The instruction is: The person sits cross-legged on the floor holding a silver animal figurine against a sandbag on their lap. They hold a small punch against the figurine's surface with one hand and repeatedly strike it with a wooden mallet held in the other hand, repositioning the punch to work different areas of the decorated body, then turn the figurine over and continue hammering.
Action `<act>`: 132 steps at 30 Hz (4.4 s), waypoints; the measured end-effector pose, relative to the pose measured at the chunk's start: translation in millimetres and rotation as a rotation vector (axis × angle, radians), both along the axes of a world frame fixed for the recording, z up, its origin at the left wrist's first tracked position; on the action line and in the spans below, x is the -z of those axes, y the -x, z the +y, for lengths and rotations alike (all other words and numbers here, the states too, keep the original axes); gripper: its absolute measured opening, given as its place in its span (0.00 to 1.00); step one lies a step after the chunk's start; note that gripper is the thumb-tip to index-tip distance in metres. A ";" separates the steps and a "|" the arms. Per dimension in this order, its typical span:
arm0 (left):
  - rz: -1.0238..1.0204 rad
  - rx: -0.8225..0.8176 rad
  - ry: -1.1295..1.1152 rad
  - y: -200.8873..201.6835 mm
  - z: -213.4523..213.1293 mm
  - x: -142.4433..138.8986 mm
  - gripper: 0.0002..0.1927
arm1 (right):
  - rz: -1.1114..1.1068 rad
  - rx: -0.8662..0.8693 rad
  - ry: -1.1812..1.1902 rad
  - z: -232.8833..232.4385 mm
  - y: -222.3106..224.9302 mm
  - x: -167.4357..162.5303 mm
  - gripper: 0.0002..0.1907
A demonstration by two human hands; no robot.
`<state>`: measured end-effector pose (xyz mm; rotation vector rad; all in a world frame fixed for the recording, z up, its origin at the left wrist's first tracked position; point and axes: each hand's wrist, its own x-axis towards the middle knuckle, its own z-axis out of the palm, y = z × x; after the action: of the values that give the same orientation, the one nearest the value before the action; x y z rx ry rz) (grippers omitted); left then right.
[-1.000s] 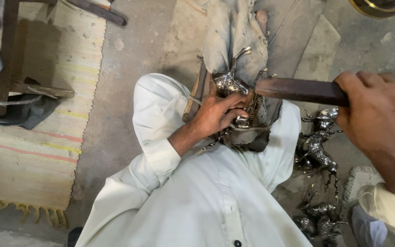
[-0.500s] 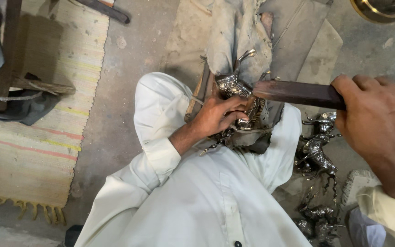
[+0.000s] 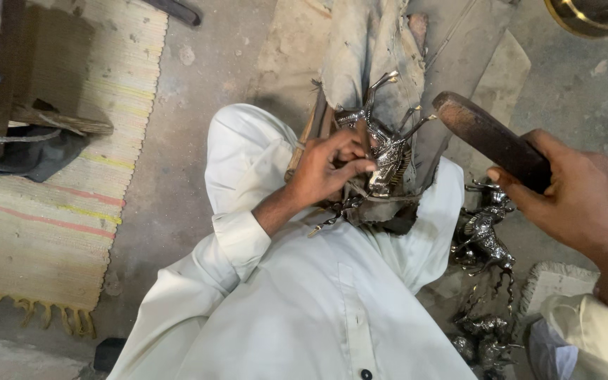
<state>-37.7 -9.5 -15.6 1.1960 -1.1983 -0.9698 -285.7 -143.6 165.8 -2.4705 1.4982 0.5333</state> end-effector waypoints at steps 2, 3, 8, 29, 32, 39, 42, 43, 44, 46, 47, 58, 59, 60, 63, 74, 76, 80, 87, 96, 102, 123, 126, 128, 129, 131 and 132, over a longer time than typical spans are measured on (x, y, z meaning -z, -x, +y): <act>-0.088 0.038 0.077 0.3 -0.4 -1.9 0.14 | 0.027 -0.043 0.016 -1.4 8.0 6.3 0.16; -0.130 0.060 0.114 0.9 -0.4 -2.2 0.14 | 0.039 -0.108 0.064 -1.6 11.7 9.2 0.14; -0.124 0.096 0.187 4.8 0.2 2.1 0.19 | -0.329 -0.352 0.307 1.5 20.1 15.8 0.13; -0.277 0.025 0.217 26.1 -6.6 -5.1 0.15 | -0.041 -0.381 0.389 1.9 24.8 17.5 0.16; -0.289 0.033 0.236 27.9 -5.7 -6.5 0.17 | -0.327 -0.321 0.375 6.7 35.6 22.9 0.12; -0.411 0.002 0.229 28.3 -3.5 0.4 0.15 | -0.193 -0.459 0.542 16.7 25.4 13.1 0.16; -0.310 0.028 0.263 27.9 -3.0 1.8 0.21 | -0.300 -0.391 0.473 19.2 22.2 4.7 0.15; -0.355 0.018 0.253 27.8 -3.1 2.1 0.20 | -0.281 -0.370 0.457 20.3 22.1 2.6 0.13; -0.403 0.008 0.245 27.3 -3.6 2.3 0.19 | -0.251 -0.376 0.466 20.6 21.3 2.1 0.13; -0.407 0.016 0.236 25.3 -3.0 2.4 0.20 | -0.179 -0.412 0.509 21.3 21.6 1.5 0.14; -0.358 0.035 0.236 24.5 -2.4 2.4 0.22 | -0.131 -0.435 0.544 21.8 22.4 1.3 0.15; -0.541 -0.072 0.297 23.5 -4.9 2.9 0.19 | -0.084 -0.364 0.472 20.9 26.0 4.7 0.12; -0.550 -0.082 0.298 23.6 -4.7 3.2 0.20 | -0.072 -0.383 0.488 20.2 25.1 4.4 0.12; -0.561 -0.089 0.303 23.2 -4.6 3.7 0.21 | -0.060 -0.402 0.504 21.7 25.1 3.1 0.12; -0.523 -0.051 0.335 20.0 -2.6 5.4 0.24 | -0.205 -0.236 0.391 21.9 21.5 -0.5 0.10; -0.275 0.058 0.248 17.8 0.5 6.6 0.23 | -0.083 -0.417 0.465 25.8 12.3 -7.9 0.17; -0.298 0.054 0.251 17.1 0.6 7.2 0.23 | -0.243 -0.314 0.399 24.2 12.0 -6.9 0.15; -0.303 0.077 0.196 15.7 0.4 8.9 0.23 | -0.230 -0.379 0.435 22.2 10.6 -4.4 0.13; -0.299 0.094 0.222 12.8 1.1 10.1 0.27 | -0.294 -0.176 0.327 27.0 7.2 -9.2 0.12; -0.196 0.118 0.241 11.7 2.5 14.8 0.23 | -0.087 -0.474 0.509 27.2 -7.1 -18.5 0.17; -0.311 0.079 0.243 11.2 5.0 24.6 0.20 | -0.092 -0.348 0.409 30.0 -4.5 -19.8 0.14; -0.270 -0.174 0.330 37.9 -7.5 1.3 0.17 | -0.412 -0.330 0.293 10.5 26.5 25.7 0.17; -0.297 -0.191 0.290 39.2 -5.4 3.6 0.14 | -0.539 -0.401 0.429 12.2 21.0 19.8 0.15; -0.333 -0.185 0.243 39.3 -4.8 4.8 0.12 | -0.369 -0.437 0.494 14.3 16.5 10.6 0.15; -0.351 -0.179 0.224 39.3 -4.9 5.0 0.12 | -0.290 -0.469 0.532 15.5 13.8 5.1 0.15; -0.398 -0.204 0.261 37.6 -4.1 5.1 0.11 | -0.149 -0.578 0.630 18.7 4.7 -2.6 0.18; -0.416 -0.215 0.279 37.9 -4.1 4.7 0.10 | -0.225 -0.513 0.569 21.2 3.6 -10.1 0.16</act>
<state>-75.6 -13.6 -20.3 1.3027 -1.4390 -0.3855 -289.2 -122.4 175.9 -3.2381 1.0193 -0.1381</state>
